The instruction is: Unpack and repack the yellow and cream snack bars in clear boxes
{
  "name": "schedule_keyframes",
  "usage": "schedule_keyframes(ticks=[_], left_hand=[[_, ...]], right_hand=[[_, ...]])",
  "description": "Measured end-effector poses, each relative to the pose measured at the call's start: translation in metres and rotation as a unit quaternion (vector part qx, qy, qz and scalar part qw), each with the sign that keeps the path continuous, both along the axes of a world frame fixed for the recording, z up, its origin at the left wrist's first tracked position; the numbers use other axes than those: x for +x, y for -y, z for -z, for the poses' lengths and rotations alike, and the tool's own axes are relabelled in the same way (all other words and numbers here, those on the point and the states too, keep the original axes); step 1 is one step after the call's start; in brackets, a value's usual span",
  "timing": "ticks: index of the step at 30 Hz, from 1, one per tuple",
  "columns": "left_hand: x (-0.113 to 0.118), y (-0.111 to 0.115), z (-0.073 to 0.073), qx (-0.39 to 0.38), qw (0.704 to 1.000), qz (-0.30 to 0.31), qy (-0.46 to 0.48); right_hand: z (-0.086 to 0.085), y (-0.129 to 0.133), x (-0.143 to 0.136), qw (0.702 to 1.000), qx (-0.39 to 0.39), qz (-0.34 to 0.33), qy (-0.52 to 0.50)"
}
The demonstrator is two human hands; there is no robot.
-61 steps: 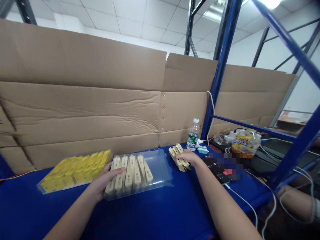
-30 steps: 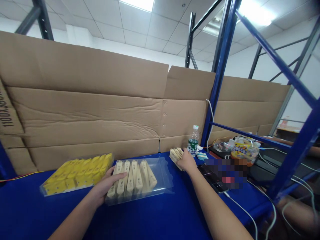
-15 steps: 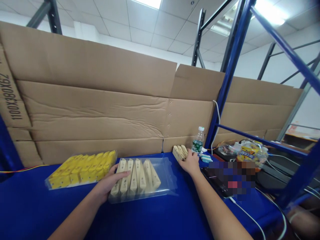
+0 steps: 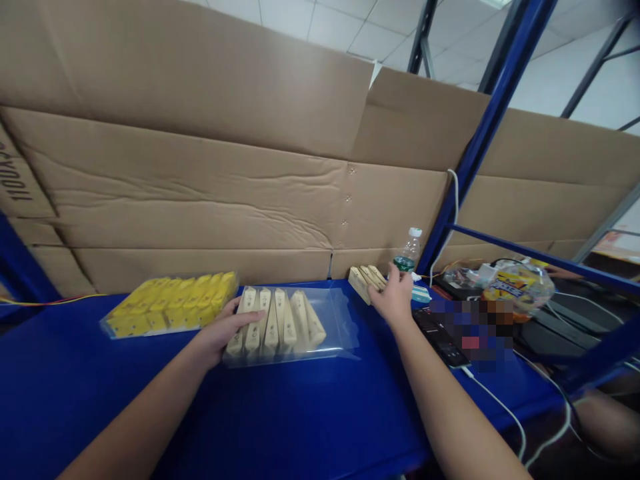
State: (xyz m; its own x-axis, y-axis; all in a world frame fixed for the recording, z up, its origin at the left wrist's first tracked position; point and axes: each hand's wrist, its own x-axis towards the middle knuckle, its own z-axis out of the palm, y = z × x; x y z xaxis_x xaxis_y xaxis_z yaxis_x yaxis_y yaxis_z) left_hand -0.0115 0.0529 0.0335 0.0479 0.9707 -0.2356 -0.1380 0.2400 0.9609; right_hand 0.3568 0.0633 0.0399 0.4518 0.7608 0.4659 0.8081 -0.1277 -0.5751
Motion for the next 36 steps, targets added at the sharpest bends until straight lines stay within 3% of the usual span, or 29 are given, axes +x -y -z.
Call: schedule_keyframes(ticks=[2,5,9,13,21,28,32,36], left_hand=[[0.0,0.0,0.0,0.0,1.0,-0.005,0.002],[0.001,0.002,-0.003,0.001,1.0,-0.008,0.006],[0.003,0.005,-0.006,0.003,1.0,-0.012,0.02],[0.003,0.007,-0.007,-0.001,0.999,-0.004,0.041],[0.003,0.006,-0.004,-0.014,0.998,-0.004,0.054],[0.006,0.008,-0.004,-0.012,0.999,0.004,0.053],[0.012,0.016,-0.008,-0.017,0.998,0.019,0.051],[0.019,0.025,-0.01,-0.008,0.998,0.04,0.052]], right_hand=[[-0.005,0.001,-0.004,0.998,0.013,-0.05,-0.025],[-0.005,0.002,-0.012,0.983,-0.048,-0.157,-0.085],[0.0,0.008,-0.024,0.918,-0.178,-0.311,-0.172],[0.0,0.016,-0.036,0.85,-0.229,-0.397,-0.26],[0.001,0.02,-0.05,0.742,-0.271,-0.421,-0.445],[0.007,0.018,-0.056,0.66,-0.269,-0.449,-0.538],[0.01,0.021,-0.064,0.646,-0.264,-0.461,-0.548],[0.008,0.028,-0.073,0.673,-0.258,-0.449,-0.529]])
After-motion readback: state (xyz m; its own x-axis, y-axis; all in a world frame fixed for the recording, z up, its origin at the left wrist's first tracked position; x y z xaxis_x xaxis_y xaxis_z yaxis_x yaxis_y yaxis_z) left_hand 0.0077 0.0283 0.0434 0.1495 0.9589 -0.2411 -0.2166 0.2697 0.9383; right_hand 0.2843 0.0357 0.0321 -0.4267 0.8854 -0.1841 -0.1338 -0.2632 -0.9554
